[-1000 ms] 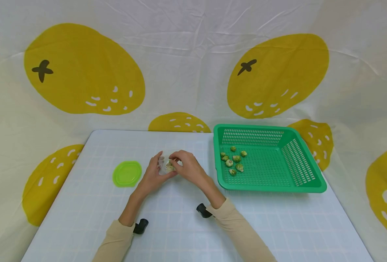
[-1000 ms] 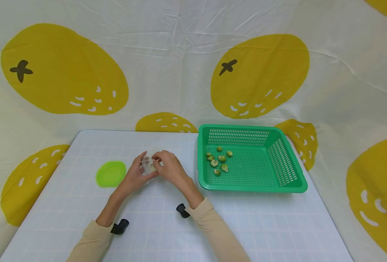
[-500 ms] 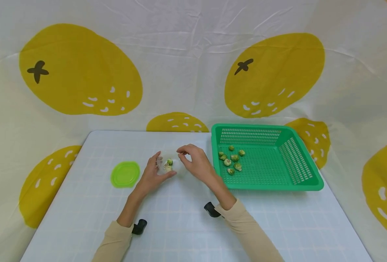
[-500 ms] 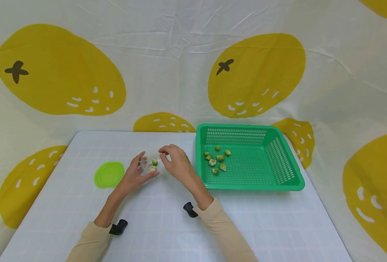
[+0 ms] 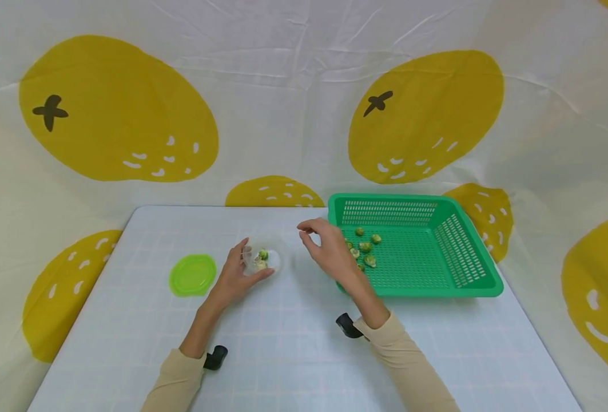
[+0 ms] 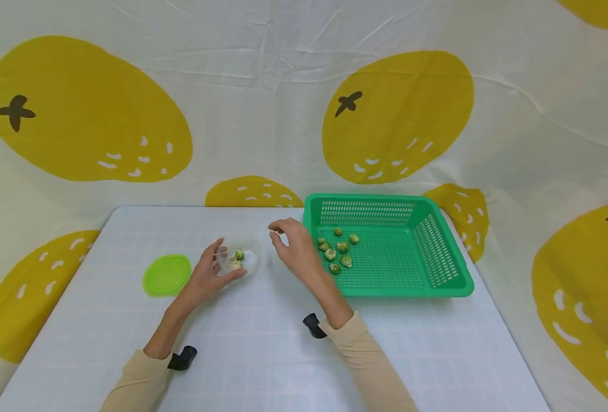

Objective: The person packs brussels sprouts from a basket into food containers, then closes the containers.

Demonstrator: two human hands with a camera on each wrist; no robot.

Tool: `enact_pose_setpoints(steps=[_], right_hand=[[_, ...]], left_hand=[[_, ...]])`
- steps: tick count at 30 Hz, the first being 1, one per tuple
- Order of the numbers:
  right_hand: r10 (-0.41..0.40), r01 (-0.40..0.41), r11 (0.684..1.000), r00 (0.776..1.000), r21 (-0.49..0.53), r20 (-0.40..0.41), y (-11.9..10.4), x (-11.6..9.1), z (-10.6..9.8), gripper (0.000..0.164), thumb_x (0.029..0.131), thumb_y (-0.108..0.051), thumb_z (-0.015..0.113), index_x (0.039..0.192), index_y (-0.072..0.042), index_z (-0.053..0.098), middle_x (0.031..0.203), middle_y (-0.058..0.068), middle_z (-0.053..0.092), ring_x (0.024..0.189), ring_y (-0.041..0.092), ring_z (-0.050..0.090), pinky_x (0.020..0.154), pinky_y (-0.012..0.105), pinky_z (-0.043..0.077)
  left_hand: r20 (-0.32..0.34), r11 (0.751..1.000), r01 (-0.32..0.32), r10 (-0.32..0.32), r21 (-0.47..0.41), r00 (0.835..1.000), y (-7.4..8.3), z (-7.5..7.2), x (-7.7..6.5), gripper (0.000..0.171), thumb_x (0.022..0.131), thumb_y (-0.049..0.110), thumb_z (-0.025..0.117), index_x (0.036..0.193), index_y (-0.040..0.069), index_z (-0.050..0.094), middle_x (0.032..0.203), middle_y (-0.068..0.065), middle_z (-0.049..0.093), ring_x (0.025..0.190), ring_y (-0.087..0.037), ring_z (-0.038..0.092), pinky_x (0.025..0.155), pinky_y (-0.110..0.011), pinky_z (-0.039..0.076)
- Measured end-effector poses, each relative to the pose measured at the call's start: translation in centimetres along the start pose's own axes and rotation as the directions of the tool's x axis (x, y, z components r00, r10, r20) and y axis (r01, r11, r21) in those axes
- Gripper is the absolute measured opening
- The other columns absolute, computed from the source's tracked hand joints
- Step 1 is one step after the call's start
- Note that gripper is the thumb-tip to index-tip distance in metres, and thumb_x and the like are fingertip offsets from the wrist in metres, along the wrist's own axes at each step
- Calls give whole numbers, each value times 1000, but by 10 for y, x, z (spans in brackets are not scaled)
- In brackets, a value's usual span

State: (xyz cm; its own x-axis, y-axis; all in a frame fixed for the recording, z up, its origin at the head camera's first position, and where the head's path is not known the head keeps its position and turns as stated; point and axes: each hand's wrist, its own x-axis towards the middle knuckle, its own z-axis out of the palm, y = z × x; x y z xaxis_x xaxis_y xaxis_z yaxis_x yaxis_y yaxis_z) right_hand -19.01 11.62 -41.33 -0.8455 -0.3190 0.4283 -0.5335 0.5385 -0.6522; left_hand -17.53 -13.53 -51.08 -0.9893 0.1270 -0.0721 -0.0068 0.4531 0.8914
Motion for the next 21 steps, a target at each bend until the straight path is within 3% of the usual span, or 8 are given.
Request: enact_pose_setpoints(steps=[14, 21], right_hand=[[66, -68, 997, 996, -32, -58, 24, -9, -24, 17, 100, -4, 67, 115, 1, 73, 111, 15, 71, 103, 29, 67, 89, 41, 58], [68, -72, 997, 994, -42, -90, 37, -17, -34, 19, 98, 1, 67, 115, 6, 71, 111, 20, 70, 102, 35, 65, 88, 48, 57]], left_hand=[[13, 999, -28, 28, -30, 1000, -2, -1, 0, 113, 85, 43, 86, 164, 9, 13, 165, -22, 19, 151, -36, 25, 120, -52, 31], [22, 999, -21, 22, -26, 1000, -1, -1, 0, 113, 85, 41, 85, 164, 7, 12, 165, -23, 18, 151, -37, 25, 120, -53, 31]])
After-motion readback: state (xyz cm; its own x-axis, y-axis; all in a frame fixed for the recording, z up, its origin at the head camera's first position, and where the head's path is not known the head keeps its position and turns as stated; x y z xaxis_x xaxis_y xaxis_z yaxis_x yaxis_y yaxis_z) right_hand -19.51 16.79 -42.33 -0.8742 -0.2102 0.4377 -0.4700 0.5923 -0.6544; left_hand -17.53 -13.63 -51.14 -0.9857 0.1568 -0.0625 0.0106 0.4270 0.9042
